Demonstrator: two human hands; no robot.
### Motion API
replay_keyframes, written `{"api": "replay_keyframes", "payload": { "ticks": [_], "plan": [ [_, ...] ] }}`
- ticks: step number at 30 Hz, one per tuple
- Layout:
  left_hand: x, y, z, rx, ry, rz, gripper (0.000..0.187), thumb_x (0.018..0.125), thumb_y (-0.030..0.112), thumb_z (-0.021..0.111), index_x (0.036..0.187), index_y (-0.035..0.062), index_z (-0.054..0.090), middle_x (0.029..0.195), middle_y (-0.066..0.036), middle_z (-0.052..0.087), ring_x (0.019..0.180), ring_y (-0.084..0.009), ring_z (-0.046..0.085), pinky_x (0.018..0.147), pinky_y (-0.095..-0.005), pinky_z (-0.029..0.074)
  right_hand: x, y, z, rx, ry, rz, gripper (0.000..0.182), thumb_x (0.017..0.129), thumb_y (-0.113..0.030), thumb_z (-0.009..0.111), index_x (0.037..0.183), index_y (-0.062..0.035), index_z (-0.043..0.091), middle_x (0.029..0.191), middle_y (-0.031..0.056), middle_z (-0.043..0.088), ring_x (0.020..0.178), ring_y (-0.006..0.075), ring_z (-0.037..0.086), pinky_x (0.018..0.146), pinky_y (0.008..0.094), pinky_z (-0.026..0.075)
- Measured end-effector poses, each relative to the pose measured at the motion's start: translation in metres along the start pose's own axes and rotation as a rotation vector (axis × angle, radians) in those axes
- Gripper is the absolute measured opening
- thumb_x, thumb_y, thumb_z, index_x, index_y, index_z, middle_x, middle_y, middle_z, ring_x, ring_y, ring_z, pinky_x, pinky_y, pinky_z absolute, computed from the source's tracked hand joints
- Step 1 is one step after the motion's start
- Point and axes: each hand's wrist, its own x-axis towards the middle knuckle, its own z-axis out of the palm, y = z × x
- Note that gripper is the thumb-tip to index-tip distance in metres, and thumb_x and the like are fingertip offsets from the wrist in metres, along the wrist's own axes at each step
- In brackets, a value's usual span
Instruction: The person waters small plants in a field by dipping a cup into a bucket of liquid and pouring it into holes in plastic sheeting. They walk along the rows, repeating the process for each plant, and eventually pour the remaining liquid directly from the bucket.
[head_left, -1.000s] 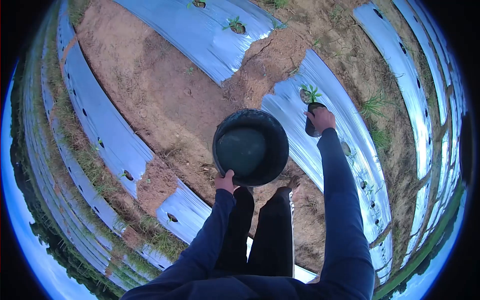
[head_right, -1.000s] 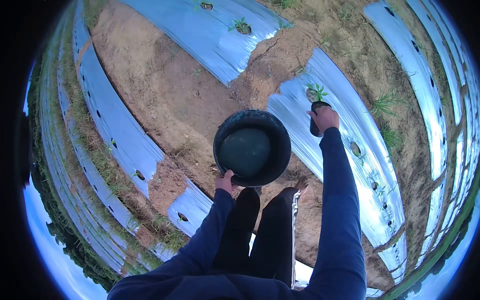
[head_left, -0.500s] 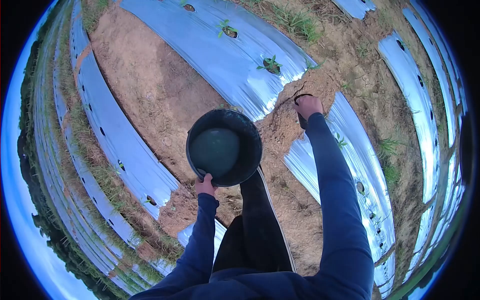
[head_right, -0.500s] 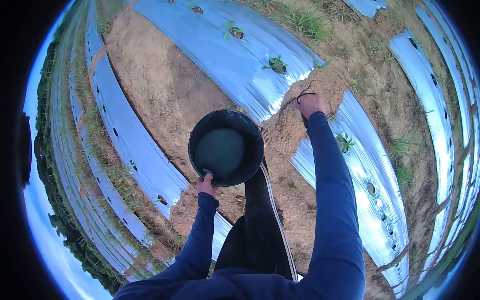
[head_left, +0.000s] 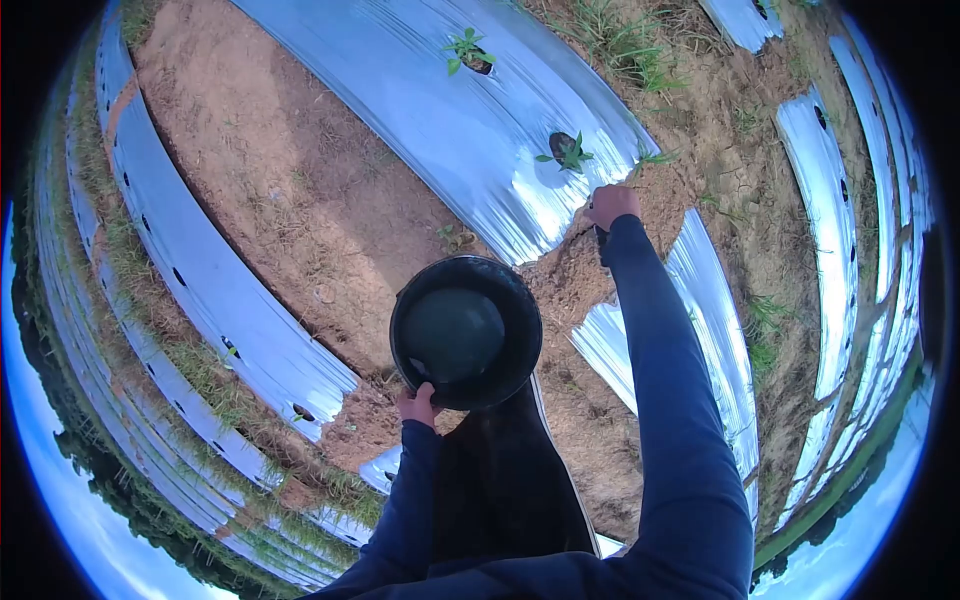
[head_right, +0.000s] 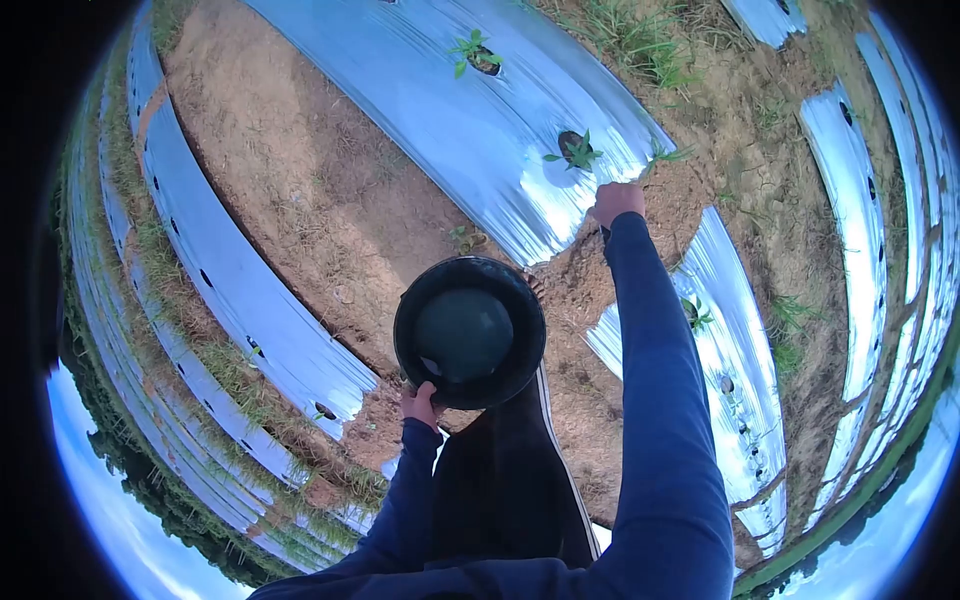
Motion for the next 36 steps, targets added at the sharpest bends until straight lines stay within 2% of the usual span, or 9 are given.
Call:
{"api": "replay_keyframes", "payload": {
  "ticks": [13, 18, 22, 24, 25, 28, 29, 33, 36],
  "plan": [
    [0.053, 0.073, -0.014, 0.199, -0.196, 0.072, 0.027, 0.079, 0.011, 0.073, 0.098, 0.0051, 0.056, 0.084, -0.003, 0.06, 0.066, -0.0134, 0.061, 0.053, -0.0285, 0.054, -0.107, -0.041, -0.04, 0.376, 0.1, 0.144, 0.046, 0.074, -0.051, 0.072, 0.092, -0.0092, 0.07, 0.091, 0.0135, 0.07, 0.089, 0.0304, 0.068, 0.077, 0.0446, 0.053],
    [0.058, 0.136, -0.038, 0.282, -0.349, 0.232, 0.024, 0.078, 0.011, 0.076, 0.092, 0.0052, 0.058, 0.077, 0.0, 0.057, 0.063, -0.0087, 0.054, 0.053, -0.0244, 0.046, -0.178, -0.163, -0.072, 1.107, 0.041, -0.123, 0.048, 0.076, -0.047, 0.074, 0.094, -0.003, 0.067, 0.084, 0.0158, 0.067, 0.084, 0.0311, 0.066, 0.077, 0.0424, 0.05],
    [0.036, 0.209, -0.075, 0.507, -0.442, 0.475, 0.025, 0.076, 0.012, 0.079, 0.09, 0.0042, 0.059, 0.075, 0.002, 0.058, 0.066, -0.0064, 0.051, 0.062, -0.0239, 0.043, -0.138, -0.323, -0.015, 1.112, -0.354, -0.268, 0.055, 0.08, -0.049, 0.075, 0.105, -0.0012, 0.067, 0.09, 0.0101, 0.067, 0.081, 0.021, 0.063, 0.075, 0.0332, 0.05],
    [0.011, 0.259, -0.089, 0.489, -0.485, 0.547, 0.023, 0.078, 0.011, 0.076, 0.088, 0.0045, 0.057, 0.072, 0.003, 0.055, 0.061, -0.0049, 0.052, 0.053, -0.0219, 0.043, -0.118, -0.383, 0.006, 1.291, -0.537, -0.133, 0.062, 0.08, -0.053, 0.075, 0.113, -0.0014, 0.064, 0.097, 0.0103, 0.065, 0.081, 0.0211, 0.062, 0.075, 0.0329, 0.051],
    [0.003, 0.279, -0.097, 0.498, -0.497, 0.564, 0.023, 0.078, 0.011, 0.076, 0.088, 0.0042, 0.057, 0.072, 0.002, 0.055, 0.062, -0.005, 0.052, 0.055, -0.0219, 0.043, -0.102, -0.411, 0.035, 1.451, -0.51, -0.153, 0.069, 0.078, -0.054, 0.075, 0.123, -0.003, 0.06, 0.104, 0.0103, 0.064, 0.082, 0.0229, 0.063, 0.076, 0.0338, 0.052],
    [-0.008, 0.329, -0.123, 0.543, -0.543, 0.593, 0.023, 0.078, 0.01, 0.076, 0.089, 0.0033, 0.057, 0.074, 0.002, 0.057, 0.064, -0.0053, 0.052, 0.059, -0.0218, 0.044, -0.081, -0.458, 0.007, 1.548, -0.48, -0.012, 0.067, 0.076, -0.057, 0.075, 0.114, -0.0032, 0.067, 0.103, 0.0123, 0.067, 0.085, 0.0243, 0.064, 0.077, 0.0371, 0.051],
    [-0.011, 0.34, -0.128, 0.535, -0.556, 0.598, 0.023, 0.078, 0.009, 0.076, 0.09, 0.003, 0.057, 0.076, 0.002, 0.058, 0.065, -0.0054, 0.053, 0.06, -0.0218, 0.045, -0.065, -0.467, -0.004, 1.333, -0.432, -0.091, 0.063, 0.072, -0.06, 0.076, 0.099, -0.0028, 0.074, 0.099, 0.0163, 0.07, 0.088, 0.027, 0.066, 0.081, 0.0405, 0.05],
    [0.014, 0.374, -0.145, 0.467, -0.579, 0.619, 0.026, 0.078, 0.008, 0.076, 0.094, 0.0019, 0.057, 0.081, -0.001, 0.063, 0.07, -0.0061, 0.057, 0.066, -0.0224, 0.047, -0.026, -0.508, -0.044, 1.305, -0.29, -0.006, 0.066, 0.073, -0.054, 0.077, 0.101, 0.0055, 0.068, 0.104, 0.0229, 0.068, 0.098, 0.0337, 0.065, 0.088, 0.0423, 0.048],
    [0.026, 0.398, -0.146, 0.407, -0.551, 0.626, 0.026, 0.077, 0.008, 0.077, 0.095, 0.0022, 0.058, 0.082, -0.001, 0.064, 0.071, -0.006, 0.057, 0.066, -0.0224, 0.047, 0.032, -0.543, -0.028, 1.224, 0.183, -0.101, 0.059, 0.075, -0.047, 0.076, 0.103, 0.0044, 0.068, 0.105, 0.0231, 0.068, 0.102, 0.0358, 0.064, 0.09, 0.044, 0.048]
  ]
}}
